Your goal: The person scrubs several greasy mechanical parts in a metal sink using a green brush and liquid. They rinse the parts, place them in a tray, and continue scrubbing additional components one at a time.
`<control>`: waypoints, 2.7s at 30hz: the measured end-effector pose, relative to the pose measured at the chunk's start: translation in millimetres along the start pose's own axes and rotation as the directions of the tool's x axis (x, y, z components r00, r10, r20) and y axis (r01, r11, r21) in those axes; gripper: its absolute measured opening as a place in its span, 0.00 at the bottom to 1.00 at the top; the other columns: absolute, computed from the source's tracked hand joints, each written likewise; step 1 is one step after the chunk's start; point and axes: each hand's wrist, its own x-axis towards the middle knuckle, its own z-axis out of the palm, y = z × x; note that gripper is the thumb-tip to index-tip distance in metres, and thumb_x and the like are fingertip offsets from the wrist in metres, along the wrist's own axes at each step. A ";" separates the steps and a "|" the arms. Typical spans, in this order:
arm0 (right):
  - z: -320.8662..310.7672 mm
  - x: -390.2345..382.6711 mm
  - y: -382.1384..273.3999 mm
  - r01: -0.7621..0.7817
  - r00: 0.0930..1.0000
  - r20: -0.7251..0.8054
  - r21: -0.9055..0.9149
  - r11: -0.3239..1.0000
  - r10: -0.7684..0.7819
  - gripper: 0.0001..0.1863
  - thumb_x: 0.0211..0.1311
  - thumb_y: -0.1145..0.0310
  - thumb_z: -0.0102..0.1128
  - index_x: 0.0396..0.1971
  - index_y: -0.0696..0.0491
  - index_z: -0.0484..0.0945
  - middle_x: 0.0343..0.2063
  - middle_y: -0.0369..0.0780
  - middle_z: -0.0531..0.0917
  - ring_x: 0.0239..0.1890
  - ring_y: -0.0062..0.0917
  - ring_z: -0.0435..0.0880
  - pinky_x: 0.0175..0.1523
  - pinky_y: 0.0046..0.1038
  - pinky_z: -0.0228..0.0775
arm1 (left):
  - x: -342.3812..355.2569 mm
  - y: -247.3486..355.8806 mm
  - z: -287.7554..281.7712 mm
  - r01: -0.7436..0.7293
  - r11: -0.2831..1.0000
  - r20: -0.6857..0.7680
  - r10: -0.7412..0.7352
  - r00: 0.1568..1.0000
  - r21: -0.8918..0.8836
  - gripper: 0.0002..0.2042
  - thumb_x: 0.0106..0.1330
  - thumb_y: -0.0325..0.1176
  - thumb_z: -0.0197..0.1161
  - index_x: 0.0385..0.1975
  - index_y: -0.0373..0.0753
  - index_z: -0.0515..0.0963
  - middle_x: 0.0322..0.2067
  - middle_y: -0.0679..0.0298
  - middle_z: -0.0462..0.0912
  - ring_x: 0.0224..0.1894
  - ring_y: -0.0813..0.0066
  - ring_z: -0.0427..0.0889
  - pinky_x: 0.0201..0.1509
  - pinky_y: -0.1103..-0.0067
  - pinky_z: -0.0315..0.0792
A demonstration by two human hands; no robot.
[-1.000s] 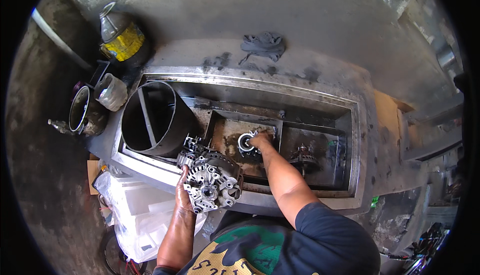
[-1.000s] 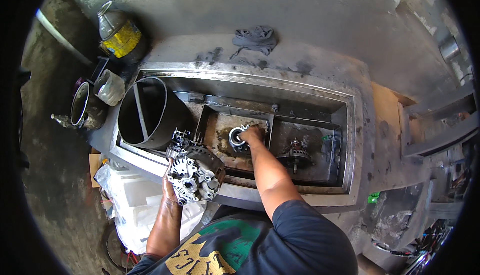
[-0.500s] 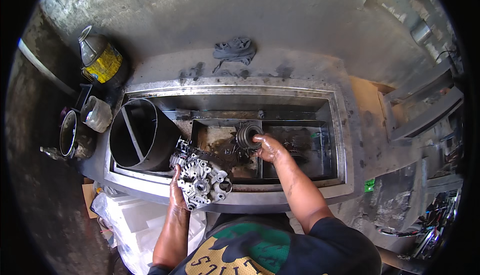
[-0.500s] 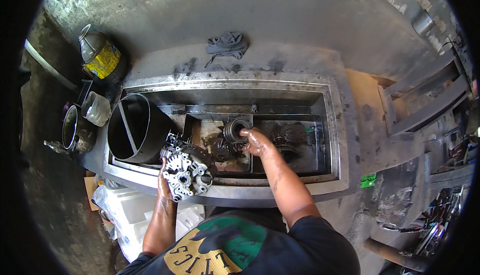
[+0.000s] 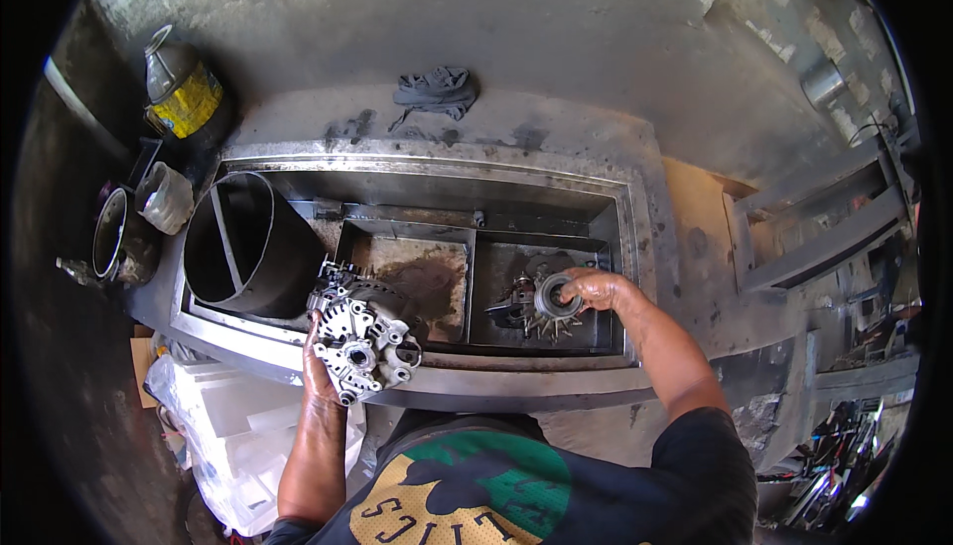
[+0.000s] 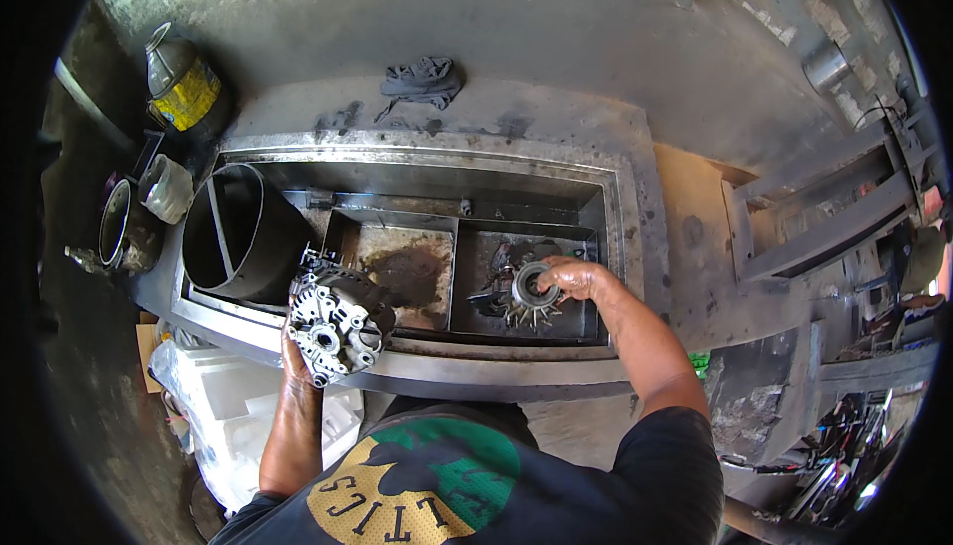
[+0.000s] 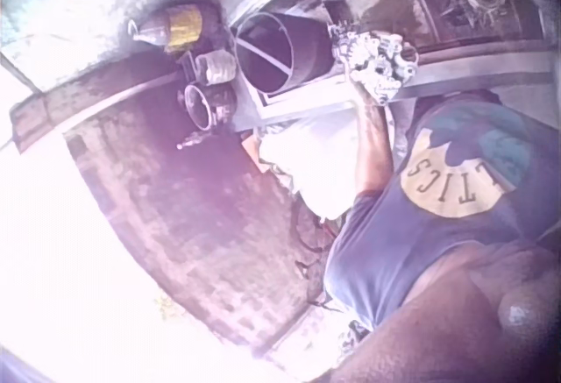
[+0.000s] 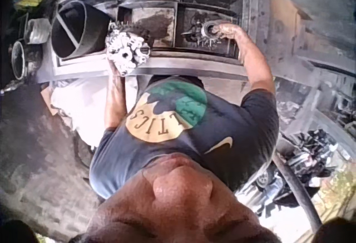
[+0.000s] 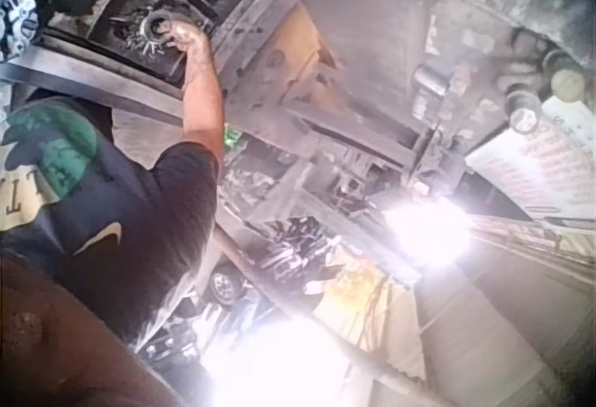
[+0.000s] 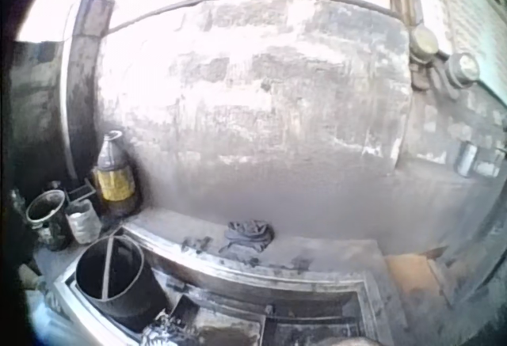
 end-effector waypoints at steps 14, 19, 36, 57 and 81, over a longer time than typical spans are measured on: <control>-16.0 50.8 -0.1 0.025 0.977 0.212 -0.124 0.992 0.002 0.47 0.47 0.77 0.71 0.72 0.59 0.66 0.57 0.44 0.81 0.63 0.30 0.76 0.68 0.28 0.65 | -54.0 -26.4 -21.8 -0.270 0.962 -0.130 0.274 0.953 0.048 0.22 0.80 0.52 0.54 0.51 0.38 0.82 0.40 0.56 0.89 0.39 0.61 0.89 0.43 0.66 0.88; -13.8 77.5 8.2 0.094 0.967 0.254 -0.255 0.962 -0.027 0.46 0.46 0.77 0.71 0.71 0.61 0.67 0.64 0.44 0.75 0.69 0.32 0.70 0.72 0.31 0.61 | -69.1 -44.8 4.5 -0.317 0.949 -0.203 0.310 0.929 0.000 0.25 0.79 0.56 0.53 0.51 0.37 0.81 0.40 0.54 0.89 0.36 0.60 0.90 0.40 0.65 0.88; 6.2 86.9 52.1 0.036 0.997 0.037 0.514 0.857 -0.064 0.14 0.55 0.67 0.65 0.43 0.49 0.84 0.36 0.35 0.89 0.43 0.30 0.87 0.56 0.42 0.76 | -39.9 -66.7 6.5 -0.207 0.978 -0.145 0.209 0.967 0.026 0.24 0.79 0.54 0.54 0.53 0.38 0.82 0.44 0.54 0.89 0.43 0.57 0.89 0.51 0.59 0.86; 72.6 -92.4 -7.0 0.331 0.916 -0.320 0.944 0.003 -0.240 0.38 0.53 0.46 0.58 0.63 0.52 0.77 0.62 0.45 0.80 0.65 0.48 0.77 0.72 0.62 0.59 | 6.8 -65.2 48.1 0.067 0.998 0.106 -0.068 0.992 0.013 0.30 0.77 0.58 0.54 0.63 0.36 0.77 0.56 0.49 0.85 0.55 0.49 0.85 0.63 0.52 0.79; 75.3 -92.1 10.1 0.392 0.892 -0.398 0.917 -0.073 -0.213 0.45 0.55 0.46 0.55 0.72 0.55 0.65 0.73 0.48 0.67 0.75 0.51 0.63 0.79 0.66 0.39 | 24.2 -99.2 73.3 0.221 0.975 0.076 -0.221 0.972 0.016 0.30 0.77 0.57 0.55 0.64 0.37 0.77 0.57 0.50 0.84 0.57 0.50 0.85 0.65 0.51 0.78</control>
